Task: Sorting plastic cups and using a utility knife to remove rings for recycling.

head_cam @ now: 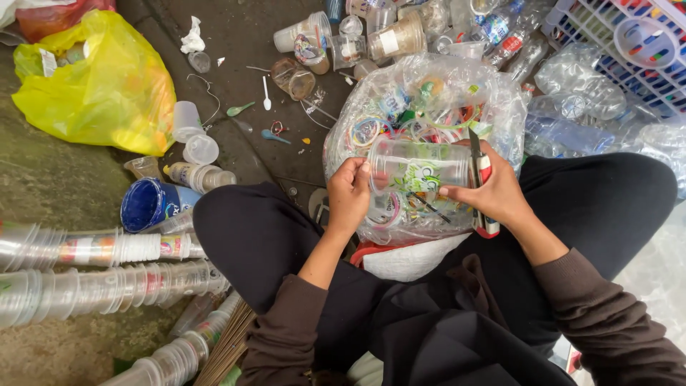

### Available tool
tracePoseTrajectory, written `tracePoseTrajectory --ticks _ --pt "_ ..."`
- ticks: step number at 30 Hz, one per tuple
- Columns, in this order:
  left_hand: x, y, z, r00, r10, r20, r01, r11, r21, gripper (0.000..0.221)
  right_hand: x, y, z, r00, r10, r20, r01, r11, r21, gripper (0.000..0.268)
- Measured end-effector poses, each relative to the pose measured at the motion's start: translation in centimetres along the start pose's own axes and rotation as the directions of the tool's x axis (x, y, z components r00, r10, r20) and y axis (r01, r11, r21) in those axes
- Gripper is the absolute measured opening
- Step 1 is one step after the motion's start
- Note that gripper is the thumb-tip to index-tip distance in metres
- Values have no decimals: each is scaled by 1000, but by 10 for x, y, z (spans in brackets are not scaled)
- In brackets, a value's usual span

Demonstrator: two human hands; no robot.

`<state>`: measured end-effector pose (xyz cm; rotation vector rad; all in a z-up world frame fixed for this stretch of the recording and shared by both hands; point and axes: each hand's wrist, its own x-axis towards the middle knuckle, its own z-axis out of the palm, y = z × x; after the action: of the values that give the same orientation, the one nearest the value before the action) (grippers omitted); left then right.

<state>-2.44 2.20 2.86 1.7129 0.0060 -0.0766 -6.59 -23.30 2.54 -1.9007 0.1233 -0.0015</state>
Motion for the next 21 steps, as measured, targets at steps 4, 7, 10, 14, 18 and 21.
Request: tracePoseTrajectory --ticks 4,7,10,14,18,21 --pt "10 -23 3 989 -144 -14 142 985 -93 19 2 2 -5 999 9 -33 -12 995 -97 76" --pt "18 -19 -1 987 -160 4 160 985 -66 19 4 11 -2 994 -99 -40 93 987 -131 73" --pt "24 -32 -5 984 -176 -2 176 984 -12 19 3 5 2 971 -228 -65 215 962 -167 76" --pt "31 -5 -9 985 -170 5 169 981 99 22 2 7 9 949 -300 -97 277 940 -198 75" --pt "36 12 -10 1000 24 -9 -20 960 280 21 1 9 16 864 -484 -136 463 871 -163 71" --pt "37 23 -23 975 197 107 -223 894 389 19 6 23 0 920 -392 -1 391 920 33 81"
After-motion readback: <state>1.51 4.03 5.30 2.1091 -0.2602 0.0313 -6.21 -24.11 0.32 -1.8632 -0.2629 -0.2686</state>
